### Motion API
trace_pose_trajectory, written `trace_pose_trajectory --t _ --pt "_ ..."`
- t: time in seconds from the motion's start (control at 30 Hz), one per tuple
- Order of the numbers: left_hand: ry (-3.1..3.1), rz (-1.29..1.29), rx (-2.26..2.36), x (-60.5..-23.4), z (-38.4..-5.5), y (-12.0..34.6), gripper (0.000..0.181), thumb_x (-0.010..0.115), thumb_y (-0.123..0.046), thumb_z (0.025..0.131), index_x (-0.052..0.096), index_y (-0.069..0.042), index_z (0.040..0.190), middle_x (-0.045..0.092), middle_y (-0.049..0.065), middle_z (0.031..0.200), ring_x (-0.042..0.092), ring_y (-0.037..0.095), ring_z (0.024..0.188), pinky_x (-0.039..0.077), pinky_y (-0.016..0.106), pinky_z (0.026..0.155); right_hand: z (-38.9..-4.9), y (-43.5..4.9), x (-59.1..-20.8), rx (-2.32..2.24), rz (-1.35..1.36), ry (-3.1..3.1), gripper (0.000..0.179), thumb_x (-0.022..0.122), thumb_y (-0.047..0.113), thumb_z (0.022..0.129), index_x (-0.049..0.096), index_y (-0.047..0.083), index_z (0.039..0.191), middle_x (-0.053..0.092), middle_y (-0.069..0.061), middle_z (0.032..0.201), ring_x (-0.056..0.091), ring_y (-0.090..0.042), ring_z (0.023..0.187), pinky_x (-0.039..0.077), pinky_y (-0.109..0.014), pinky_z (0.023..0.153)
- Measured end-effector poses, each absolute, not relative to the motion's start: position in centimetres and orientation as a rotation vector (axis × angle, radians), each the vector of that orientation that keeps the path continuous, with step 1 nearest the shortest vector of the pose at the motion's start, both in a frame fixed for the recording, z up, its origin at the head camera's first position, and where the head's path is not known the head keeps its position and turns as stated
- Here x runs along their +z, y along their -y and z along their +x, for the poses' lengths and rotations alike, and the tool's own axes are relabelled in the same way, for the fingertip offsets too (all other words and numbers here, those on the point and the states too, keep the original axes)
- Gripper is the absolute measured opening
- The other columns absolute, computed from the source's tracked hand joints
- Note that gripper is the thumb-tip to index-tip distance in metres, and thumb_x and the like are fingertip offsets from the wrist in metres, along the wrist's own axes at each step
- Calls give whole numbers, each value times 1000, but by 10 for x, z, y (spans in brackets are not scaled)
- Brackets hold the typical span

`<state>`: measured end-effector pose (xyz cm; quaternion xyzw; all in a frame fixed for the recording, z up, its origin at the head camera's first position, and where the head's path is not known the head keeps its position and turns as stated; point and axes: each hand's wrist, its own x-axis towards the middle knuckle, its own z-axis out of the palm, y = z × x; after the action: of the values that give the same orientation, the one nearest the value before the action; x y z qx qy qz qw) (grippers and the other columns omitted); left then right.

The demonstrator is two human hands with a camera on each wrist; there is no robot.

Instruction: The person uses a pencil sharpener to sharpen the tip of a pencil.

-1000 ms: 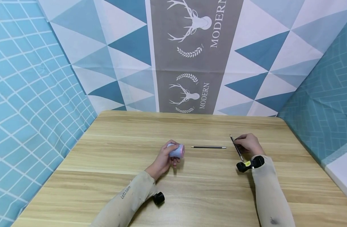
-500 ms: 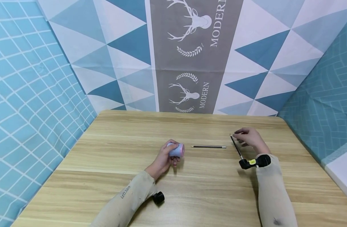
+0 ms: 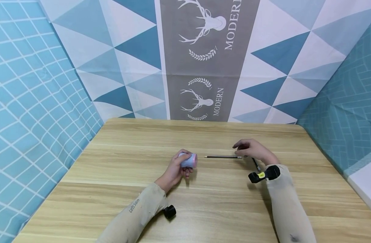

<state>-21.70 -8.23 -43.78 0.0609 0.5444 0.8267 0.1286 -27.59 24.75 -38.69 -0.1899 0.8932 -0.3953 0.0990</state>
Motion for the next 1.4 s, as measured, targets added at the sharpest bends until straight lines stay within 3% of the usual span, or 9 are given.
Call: trace_pose_trajectory --t 0.23,0.43,0.67,1.0,1.17,1.4 --pt "-1596 175 2391 -438 -217 82 4 57 -22 93 61 -21 94 58 12 82 56 12 49 47 20 39 -278 -233 -402 -1084 -628 -2667 28 72 14 90 69 1 115 69 -10 107 58 -22 94 49 -35 81" --pt "-1606 170 2376 -438 -218 82 5 57 -22 93 61 -21 95 58 12 81 57 12 48 48 20 39 -282 -227 -411 -1074 -614 -2642 21 77 7 84 71 1 103 69 -6 95 57 -19 83 48 -31 72" --pt "-1602 186 2370 -436 -218 82 5 56 -22 93 60 -20 95 59 11 76 56 11 46 48 21 38 -280 -222 -410 -991 -663 -2674 6 76 4 84 72 2 88 69 -3 84 57 -15 77 47 -30 71" --pt "-1588 187 2381 -436 -217 82 5 56 -21 93 60 -19 95 58 11 76 56 11 46 48 21 38 -278 -222 -406 -924 -675 -2646 8 70 7 91 73 1 93 69 -4 87 55 -15 78 47 -30 71" --pt "-1596 186 2378 -437 -218 82 5 56 -22 93 60 -21 95 58 11 78 56 11 47 48 21 38 -276 -224 -396 -1026 -587 -2504 12 66 9 94 72 -1 98 66 -5 85 53 -16 72 48 -29 65" --pt "-1585 187 2384 -438 -219 83 5 56 -21 93 61 -21 94 59 11 76 56 11 46 48 21 38 -269 -226 -377 -1237 -580 -2284 23 57 7 99 62 -14 107 62 -20 84 58 -20 67 55 -34 58"
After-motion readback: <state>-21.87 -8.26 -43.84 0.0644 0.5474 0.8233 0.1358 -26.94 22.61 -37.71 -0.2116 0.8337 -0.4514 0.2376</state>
